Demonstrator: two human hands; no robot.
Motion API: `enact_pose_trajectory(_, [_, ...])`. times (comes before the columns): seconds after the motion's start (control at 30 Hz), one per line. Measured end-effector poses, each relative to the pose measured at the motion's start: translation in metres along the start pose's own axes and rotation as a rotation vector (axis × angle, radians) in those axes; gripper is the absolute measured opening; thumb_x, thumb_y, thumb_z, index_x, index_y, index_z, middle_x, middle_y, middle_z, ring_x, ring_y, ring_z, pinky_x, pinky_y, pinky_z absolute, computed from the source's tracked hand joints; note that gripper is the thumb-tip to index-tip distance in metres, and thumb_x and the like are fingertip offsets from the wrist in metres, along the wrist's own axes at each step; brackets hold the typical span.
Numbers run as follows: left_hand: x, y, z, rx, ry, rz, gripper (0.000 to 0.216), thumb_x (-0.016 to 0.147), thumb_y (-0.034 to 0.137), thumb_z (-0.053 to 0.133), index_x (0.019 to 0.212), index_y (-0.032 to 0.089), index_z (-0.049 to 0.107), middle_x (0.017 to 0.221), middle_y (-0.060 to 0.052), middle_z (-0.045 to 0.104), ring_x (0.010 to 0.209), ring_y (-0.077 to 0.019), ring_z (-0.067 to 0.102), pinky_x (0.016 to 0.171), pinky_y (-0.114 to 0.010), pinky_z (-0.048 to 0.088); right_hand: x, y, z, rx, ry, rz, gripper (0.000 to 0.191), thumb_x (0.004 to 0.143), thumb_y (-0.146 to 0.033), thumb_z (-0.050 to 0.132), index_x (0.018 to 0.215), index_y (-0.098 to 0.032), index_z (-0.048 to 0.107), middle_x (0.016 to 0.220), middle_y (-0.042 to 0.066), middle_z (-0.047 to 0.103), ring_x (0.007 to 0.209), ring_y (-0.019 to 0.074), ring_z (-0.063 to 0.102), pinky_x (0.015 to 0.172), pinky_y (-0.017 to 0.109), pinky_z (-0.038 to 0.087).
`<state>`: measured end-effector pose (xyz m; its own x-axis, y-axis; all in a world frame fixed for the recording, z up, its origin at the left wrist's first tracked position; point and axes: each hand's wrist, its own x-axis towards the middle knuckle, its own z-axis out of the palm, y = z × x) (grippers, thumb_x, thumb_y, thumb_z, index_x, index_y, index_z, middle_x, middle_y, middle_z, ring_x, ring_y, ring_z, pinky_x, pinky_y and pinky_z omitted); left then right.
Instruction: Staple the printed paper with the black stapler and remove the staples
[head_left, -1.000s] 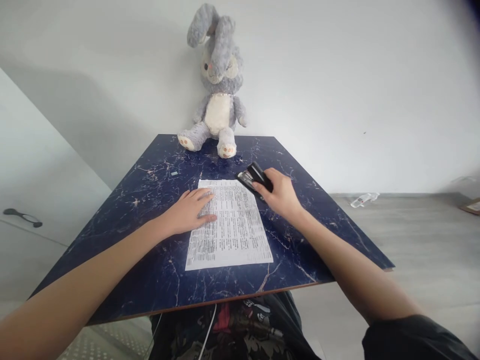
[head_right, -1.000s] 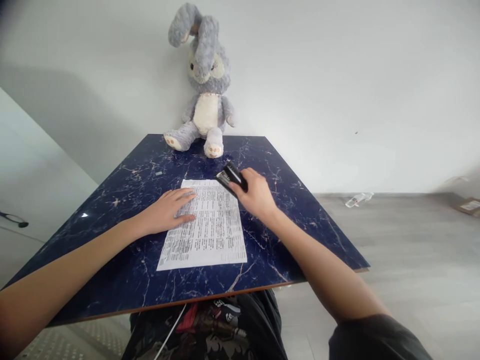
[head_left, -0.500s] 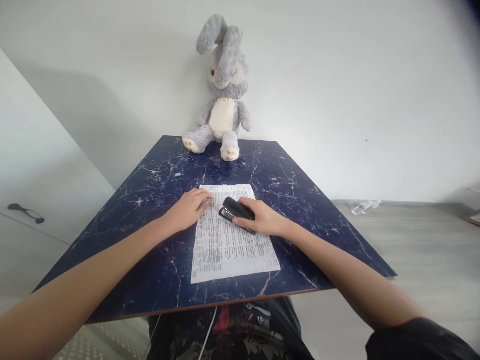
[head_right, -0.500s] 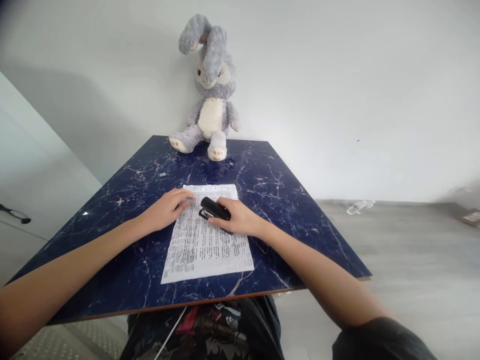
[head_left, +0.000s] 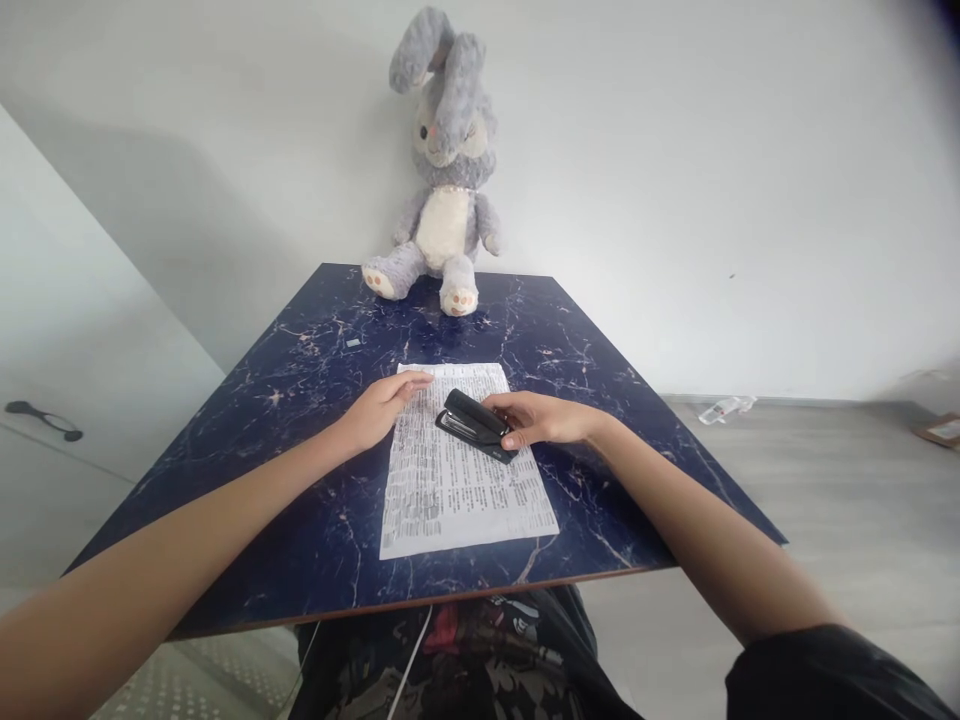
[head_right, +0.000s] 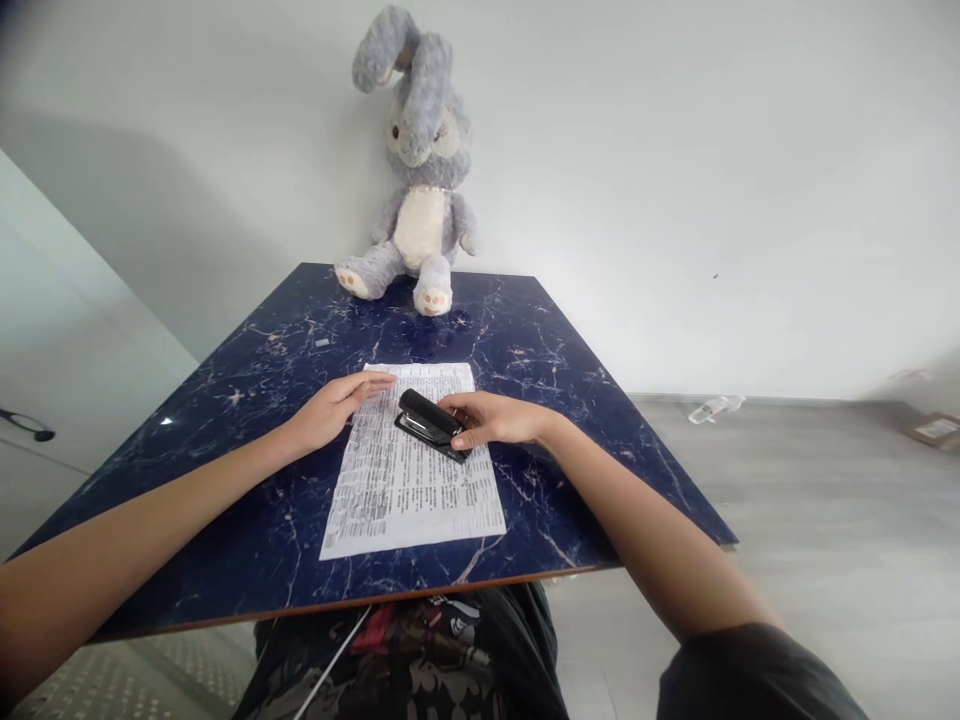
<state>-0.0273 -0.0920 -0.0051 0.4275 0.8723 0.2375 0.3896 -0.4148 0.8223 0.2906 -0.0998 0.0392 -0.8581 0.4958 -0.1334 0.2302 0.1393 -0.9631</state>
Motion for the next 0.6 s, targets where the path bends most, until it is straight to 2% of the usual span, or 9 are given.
enact_pose_trajectory(0.17, [-0.001,0.000,0.001,-0.016,-0.024,0.002,0.044,0.110,0.045,0.041,0.142,0.023,0.063,0.147,-0.011,0.066,0.139,-0.0271,0.061,0.123,-0.051,0.043,0.002,0.000,-0.001,0.009,-0.012,-0.009,0.048,0.088,-0.040,0.082,0.125,-0.015,0.066,0.110,0.008,0.066,0.096,0.0204,0.062,0.083,0.034,0.053])
enact_pose_trajectory(0.33, [0.000,0.001,0.001,-0.035,-0.039,0.006,0.049,0.109,0.049,0.042,0.144,0.019,0.061,0.149,-0.014,0.064,0.139,-0.0283,0.061,0.125,-0.051,0.041,0.001,0.000,-0.003,-0.154,-0.024,-0.043,0.048,0.094,-0.047,0.076,0.128,-0.015,0.065,0.111,0.009,0.067,0.093,0.0198,0.061,0.079,0.032,0.051])
enact_pose_trajectory(0.47, [0.000,0.002,0.001,-0.025,-0.021,0.029,0.047,0.109,0.051,0.042,0.138,0.020,0.065,0.143,-0.013,0.068,0.136,-0.0294,0.063,0.123,-0.052,0.042,0.002,-0.002,0.006,-0.372,0.084,-0.102,0.045,0.095,-0.049,0.073,0.126,-0.018,0.063,0.109,0.007,0.066,0.087,0.0179,0.058,0.075,0.031,0.047])
enact_pose_trajectory(0.6, [0.000,0.004,0.002,-0.027,-0.026,0.027,0.046,0.109,0.050,0.042,0.136,0.021,0.065,0.141,-0.013,0.070,0.134,-0.0290,0.064,0.121,-0.051,0.044,0.010,-0.003,0.024,-0.585,0.229,-0.174,0.036,0.090,-0.042,0.077,0.113,-0.018,0.062,0.099,0.004,0.065,0.082,0.0177,0.057,0.073,0.031,0.045])
